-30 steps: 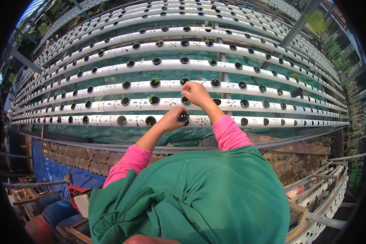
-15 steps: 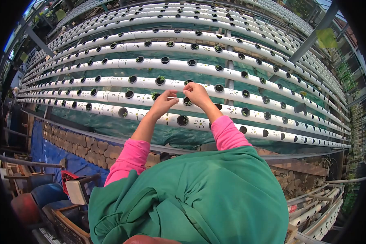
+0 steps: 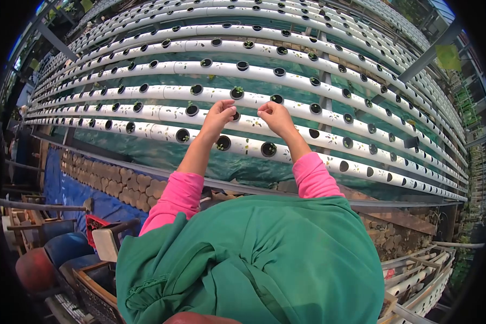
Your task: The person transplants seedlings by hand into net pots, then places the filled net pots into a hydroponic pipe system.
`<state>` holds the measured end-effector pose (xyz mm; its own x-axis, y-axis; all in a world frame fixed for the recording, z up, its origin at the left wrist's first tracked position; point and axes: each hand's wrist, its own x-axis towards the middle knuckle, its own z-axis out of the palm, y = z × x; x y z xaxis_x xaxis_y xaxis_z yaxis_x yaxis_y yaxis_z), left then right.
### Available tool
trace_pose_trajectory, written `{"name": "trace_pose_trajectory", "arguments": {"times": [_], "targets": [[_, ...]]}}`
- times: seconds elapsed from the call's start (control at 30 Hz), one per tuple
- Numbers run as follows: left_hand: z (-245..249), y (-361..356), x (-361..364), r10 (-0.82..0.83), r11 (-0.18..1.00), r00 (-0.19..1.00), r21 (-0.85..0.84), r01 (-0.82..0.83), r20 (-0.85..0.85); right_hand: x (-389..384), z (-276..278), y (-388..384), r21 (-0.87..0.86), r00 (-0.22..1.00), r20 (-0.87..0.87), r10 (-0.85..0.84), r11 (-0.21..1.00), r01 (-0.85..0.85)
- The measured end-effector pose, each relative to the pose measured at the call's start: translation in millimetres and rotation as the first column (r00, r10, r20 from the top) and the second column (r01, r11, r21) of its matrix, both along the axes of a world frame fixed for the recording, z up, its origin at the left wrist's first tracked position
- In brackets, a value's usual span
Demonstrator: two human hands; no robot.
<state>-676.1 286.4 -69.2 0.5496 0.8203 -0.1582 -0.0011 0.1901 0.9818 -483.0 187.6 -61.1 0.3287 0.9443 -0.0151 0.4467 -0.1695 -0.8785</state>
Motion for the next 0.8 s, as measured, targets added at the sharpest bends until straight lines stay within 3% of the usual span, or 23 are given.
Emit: {"name": "trace_pose_trajectory", "arguments": {"times": [0.1,0.2,0.23,0.47,0.7,0.8], "targets": [[9.1,24.8,-26.8,-0.010,1.000,0.999,-0.019,0.011,0.043,-23.6,9.6,20.8,-0.041,0.995,-0.094,-0.035,0.999,0.031],[14.4,59.5,-66.7,-0.062,0.997,0.997,-0.038,0.064,0.051,-54.4,18.0,39.9,-0.037,0.987,-0.106,-0.123,0.992,0.120],[14.3,70.7,-80.9,-0.053,0.997,0.996,-0.052,0.056,0.067,-60.7,8.0,50.0,0.054,0.990,-0.086,-0.108,0.992,0.113],[15.0,147.0,-174.0,0.017,0.993,0.995,-0.115,-0.005,0.101,-104.5,-11.5,98.5,-0.009,0.957,-0.062,-0.283,0.959,0.282],[9.6,182.4,-191.6,-0.013,0.983,0.991,-0.177,0.036,0.131,-124.0,-17.4,109.8,-0.030,0.905,-0.127,-0.405,0.914,0.405],[2.4,184.3,-183.2,-0.048,0.977,0.987,-0.200,0.079,0.156,-117.7,-26.5,109.7,-0.043,0.888,-0.072,-0.455,0.891,0.453]]}}
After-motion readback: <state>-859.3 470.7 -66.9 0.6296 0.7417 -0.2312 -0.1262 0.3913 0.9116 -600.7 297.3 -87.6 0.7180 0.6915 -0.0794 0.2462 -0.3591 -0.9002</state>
